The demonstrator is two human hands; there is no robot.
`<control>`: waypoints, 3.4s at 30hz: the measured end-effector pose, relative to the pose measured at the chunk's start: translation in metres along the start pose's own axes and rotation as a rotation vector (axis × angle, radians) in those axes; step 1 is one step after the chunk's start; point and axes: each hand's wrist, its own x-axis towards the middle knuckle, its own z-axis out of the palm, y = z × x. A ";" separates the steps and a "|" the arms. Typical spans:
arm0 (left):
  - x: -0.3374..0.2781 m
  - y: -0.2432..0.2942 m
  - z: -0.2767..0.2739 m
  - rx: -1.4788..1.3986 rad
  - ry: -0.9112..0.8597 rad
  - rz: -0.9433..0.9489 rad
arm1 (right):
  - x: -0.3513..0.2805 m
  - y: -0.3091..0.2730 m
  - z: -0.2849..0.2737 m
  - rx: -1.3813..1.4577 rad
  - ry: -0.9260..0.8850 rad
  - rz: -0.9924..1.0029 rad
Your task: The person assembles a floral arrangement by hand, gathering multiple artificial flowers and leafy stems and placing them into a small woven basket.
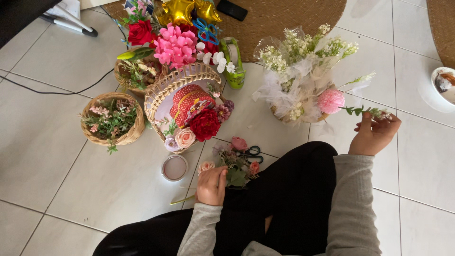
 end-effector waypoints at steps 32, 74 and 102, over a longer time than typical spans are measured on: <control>0.001 -0.017 0.016 -0.025 0.061 0.032 | 0.011 0.090 0.065 -0.568 -0.292 -0.149; -0.052 -0.085 0.063 0.904 -0.558 -0.445 | -0.071 -0.032 0.030 0.073 -0.501 -0.250; -0.018 -0.056 0.023 0.601 -0.683 -0.674 | -0.014 0.108 0.062 -0.377 -0.474 -0.558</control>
